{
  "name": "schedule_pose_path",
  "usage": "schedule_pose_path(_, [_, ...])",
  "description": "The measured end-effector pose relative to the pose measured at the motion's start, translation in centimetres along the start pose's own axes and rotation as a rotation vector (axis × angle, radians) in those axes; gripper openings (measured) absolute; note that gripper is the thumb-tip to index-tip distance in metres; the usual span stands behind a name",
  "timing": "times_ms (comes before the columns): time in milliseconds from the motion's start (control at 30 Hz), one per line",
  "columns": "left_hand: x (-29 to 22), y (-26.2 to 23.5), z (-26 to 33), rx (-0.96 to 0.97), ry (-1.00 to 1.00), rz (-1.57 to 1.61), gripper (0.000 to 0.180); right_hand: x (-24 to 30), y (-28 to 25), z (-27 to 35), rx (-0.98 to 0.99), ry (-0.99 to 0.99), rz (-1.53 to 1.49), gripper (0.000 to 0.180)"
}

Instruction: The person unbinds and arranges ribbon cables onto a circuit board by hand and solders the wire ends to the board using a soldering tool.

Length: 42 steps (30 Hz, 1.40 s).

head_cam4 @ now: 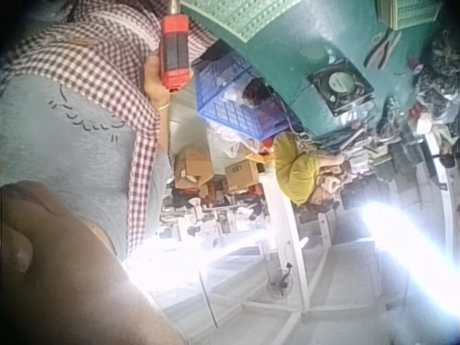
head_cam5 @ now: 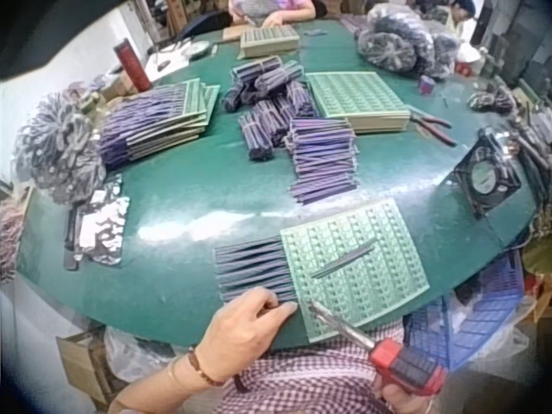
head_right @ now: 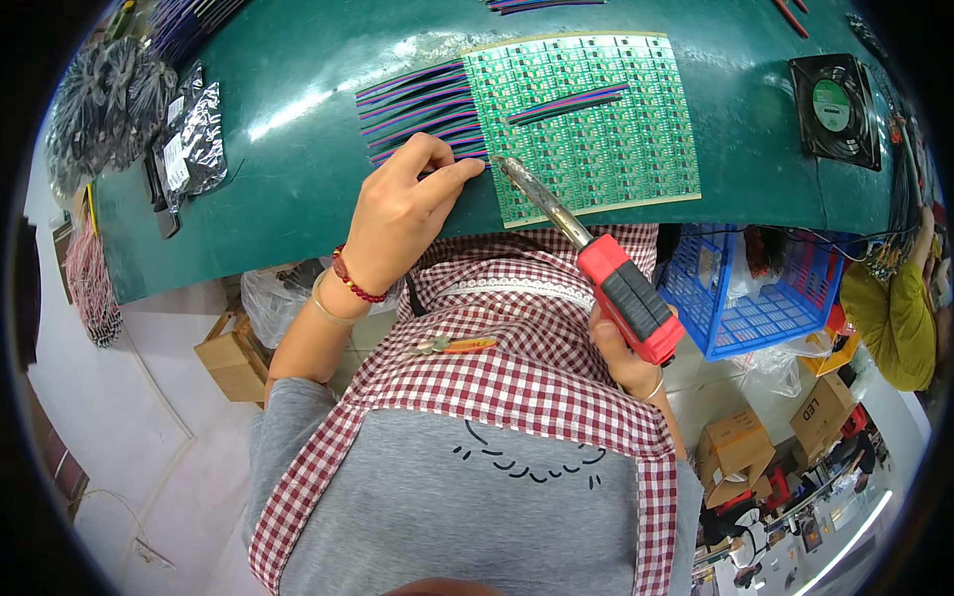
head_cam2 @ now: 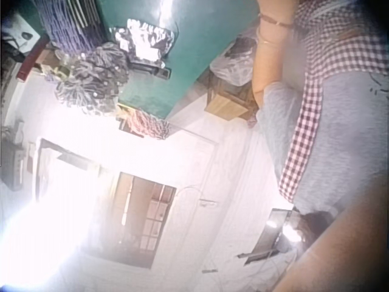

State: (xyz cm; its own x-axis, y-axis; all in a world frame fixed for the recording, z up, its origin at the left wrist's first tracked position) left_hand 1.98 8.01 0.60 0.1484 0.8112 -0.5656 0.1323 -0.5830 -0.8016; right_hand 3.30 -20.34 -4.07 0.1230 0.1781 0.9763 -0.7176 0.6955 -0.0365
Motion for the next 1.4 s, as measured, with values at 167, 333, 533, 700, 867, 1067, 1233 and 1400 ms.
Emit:
schedule_pose_path(167, [-0.1, 0.2, -0.1, 0.015, -0.022, 0.014, 0.023, -1.5, -0.9, 0.8, -0.034, 0.063, 0.026, 0.023])
schedule_pose_path(333, [-0.2, 0.1, -0.2, 0.013, -0.025, 0.001, 0.023, -1.2, -0.8, 0.7, -0.007, -0.004, 0.397, 0.021])
schedule_pose_path(533, [-0.3, 0.0, -0.2, 0.014, -0.024, 0.006, 0.022, -0.7, -1.1, 1.1, -0.006, -0.004, 0.122, 0.022])
schedule_pose_path(700, [-0.2, -0.2, -0.3, 0.004, -0.028, -0.008, 0.022, -0.6, -1.2, 1.2, -0.079, -0.033, 0.222, 0.023])
schedule_pose_path(867, [-1.0, -0.3, -0.4, 0.014, -0.014, -0.003, 0.024, -0.3, -1.2, 1.4, -0.026, -0.029, 0.299, 0.021])
schedule_pose_path(1067, [-1.3, -0.6, -0.5, 0.001, 0.009, -0.024, 0.028, 0.0, -1.1, 1.3, -0.006, -0.025, 0.346, 0.024])
schedule_pose_path(1233, [-1.3, -0.5, -0.4, 0.007, 0.004, -0.021, 0.029, 0.4, -1.4, 1.5, -0.085, -0.032, 0.159, 0.033])
schedule_pose_path(1400, [-1.2, -0.5, -0.4, 0.009, 0.009, -0.022, 0.029, 0.0, -1.3, 1.4, -0.059, 0.027, 0.101, 0.035])
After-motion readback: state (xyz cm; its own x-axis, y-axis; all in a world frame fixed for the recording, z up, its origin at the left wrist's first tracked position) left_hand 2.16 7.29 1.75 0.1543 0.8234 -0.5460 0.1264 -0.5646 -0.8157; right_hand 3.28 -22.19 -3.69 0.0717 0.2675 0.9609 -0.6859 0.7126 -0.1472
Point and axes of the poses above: each hand's wrist, its own z-axis away from the middle knuckle, its own y-axis out of the palm, x = y × z, the point moved 8 cm from there along -z, towards the middle knuckle, and after that the axes turned 11 degrees about x, right-handed, at the moved point
